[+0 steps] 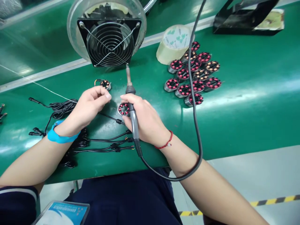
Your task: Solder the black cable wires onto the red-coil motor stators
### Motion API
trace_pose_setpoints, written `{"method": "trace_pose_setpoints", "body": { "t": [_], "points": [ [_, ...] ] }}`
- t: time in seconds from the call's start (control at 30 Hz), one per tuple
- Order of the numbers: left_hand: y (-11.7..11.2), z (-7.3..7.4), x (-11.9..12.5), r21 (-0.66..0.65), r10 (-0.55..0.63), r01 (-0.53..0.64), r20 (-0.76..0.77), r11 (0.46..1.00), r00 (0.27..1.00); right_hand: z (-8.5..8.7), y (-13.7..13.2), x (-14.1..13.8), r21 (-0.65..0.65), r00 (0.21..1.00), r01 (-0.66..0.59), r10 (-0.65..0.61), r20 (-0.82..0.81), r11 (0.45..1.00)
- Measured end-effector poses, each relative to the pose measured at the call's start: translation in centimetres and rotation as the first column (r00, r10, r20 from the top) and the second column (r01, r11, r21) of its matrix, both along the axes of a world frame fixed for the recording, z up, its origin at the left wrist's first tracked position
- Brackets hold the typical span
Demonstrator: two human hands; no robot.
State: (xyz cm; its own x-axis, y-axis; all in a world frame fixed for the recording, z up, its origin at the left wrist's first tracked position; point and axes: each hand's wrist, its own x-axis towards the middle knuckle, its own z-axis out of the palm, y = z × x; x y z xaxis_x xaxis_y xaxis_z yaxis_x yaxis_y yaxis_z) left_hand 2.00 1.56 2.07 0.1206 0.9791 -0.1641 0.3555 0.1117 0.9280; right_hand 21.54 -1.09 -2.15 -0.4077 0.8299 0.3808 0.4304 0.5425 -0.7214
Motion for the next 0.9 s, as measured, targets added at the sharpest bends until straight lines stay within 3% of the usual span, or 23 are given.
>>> {"method": "trace_pose_setpoints", "body": {
  "t": [0.07, 0.17, 0.27, 0.37, 0.43, 0.53, 0.7, 0.9],
  "points": [
    [-0.1, 0.2, 0.0, 0.009, 0.025, -0.025, 0.06, 1.0, 0.998, 0.1, -0.1, 0.1, -0.014, 0.997, 0.053, -0.054, -0.05, 0.998],
    [-0.6, 0.5, 0.2, 0.011, -0.129, 0.129, 0.051, 0.992, 0.99, 0.1, -0.1, 0.1, -0.05, 0.987, 0.112, -0.117, -0.114, 0.992],
    [-1.1, 0.7, 0.3, 0.074, -0.279, 0.288, -0.103, 0.955, 0.955, 0.1, -0.2, -0.1, -0.069, 0.982, 0.138, -0.146, -0.118, 0.988],
    [-1.2, 0.8, 0.4, 0.202, -0.319, 0.393, -0.317, 0.897, 0.893, 0.0, -0.1, -0.2, -0.087, 0.984, 0.135, -0.144, -0.109, 0.987],
    [-1.2, 0.8, 0.4, 0.23, -0.333, 0.433, -0.37, 0.872, 0.867, -0.1, 0.0, -0.1, -0.098, 0.988, 0.124, -0.133, -0.085, 0.987],
    [-0.9, 0.5, 0.3, 0.218, -0.303, 0.392, -0.351, 0.894, 0.886, -0.1, 0.1, -0.1, -0.052, 0.994, 0.11, -0.109, 0.024, 0.993],
    [-0.3, -0.2, -0.2, 0.212, -0.105, 0.158, -0.243, 0.964, 0.964, 0.0, 0.1, -0.1, 0.022, 0.987, 0.081, -0.084, 0.14, 0.996],
    [-0.6, 0.5, -0.2, 0.112, -0.323, 0.389, -0.378, 0.914, 0.868, -0.3, 0.2, -0.1, 0.051, 0.985, 0.079, -0.086, 0.147, 0.996]
  ]
}}
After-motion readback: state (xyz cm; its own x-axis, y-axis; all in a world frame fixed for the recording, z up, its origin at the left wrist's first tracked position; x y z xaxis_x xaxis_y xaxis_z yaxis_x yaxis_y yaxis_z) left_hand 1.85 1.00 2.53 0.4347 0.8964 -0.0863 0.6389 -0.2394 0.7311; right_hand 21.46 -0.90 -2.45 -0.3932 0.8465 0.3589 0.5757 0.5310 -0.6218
